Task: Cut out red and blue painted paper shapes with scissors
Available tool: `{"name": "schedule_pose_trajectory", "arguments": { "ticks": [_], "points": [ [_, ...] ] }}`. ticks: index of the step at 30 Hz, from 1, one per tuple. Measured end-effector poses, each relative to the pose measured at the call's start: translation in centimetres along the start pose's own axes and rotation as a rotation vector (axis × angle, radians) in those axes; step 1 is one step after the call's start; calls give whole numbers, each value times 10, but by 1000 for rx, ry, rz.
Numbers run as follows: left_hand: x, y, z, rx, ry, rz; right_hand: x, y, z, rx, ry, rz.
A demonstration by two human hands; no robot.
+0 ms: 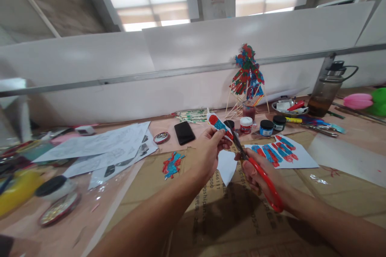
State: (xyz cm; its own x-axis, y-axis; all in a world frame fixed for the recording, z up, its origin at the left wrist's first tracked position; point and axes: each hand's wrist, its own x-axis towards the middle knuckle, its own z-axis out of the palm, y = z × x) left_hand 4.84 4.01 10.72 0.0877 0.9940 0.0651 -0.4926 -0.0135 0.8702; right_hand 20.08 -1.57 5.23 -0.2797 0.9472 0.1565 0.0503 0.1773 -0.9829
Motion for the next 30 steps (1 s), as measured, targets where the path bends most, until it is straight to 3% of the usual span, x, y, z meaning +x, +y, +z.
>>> {"name": "schedule_pose_trajectory", "arguments": {
  "ticks": [9, 20, 30],
  "points": [
    [-3, 3, 4, 24, 3, 4, -1, -5, 1, -11, 0, 24],
    [-5, 2, 3, 21, 9, 6, 0, -5, 0, -53, 2, -77],
    [-6, 1, 4, 15, 16, 5, 0, -15, 0, -120, 23, -66]
  ]
}}
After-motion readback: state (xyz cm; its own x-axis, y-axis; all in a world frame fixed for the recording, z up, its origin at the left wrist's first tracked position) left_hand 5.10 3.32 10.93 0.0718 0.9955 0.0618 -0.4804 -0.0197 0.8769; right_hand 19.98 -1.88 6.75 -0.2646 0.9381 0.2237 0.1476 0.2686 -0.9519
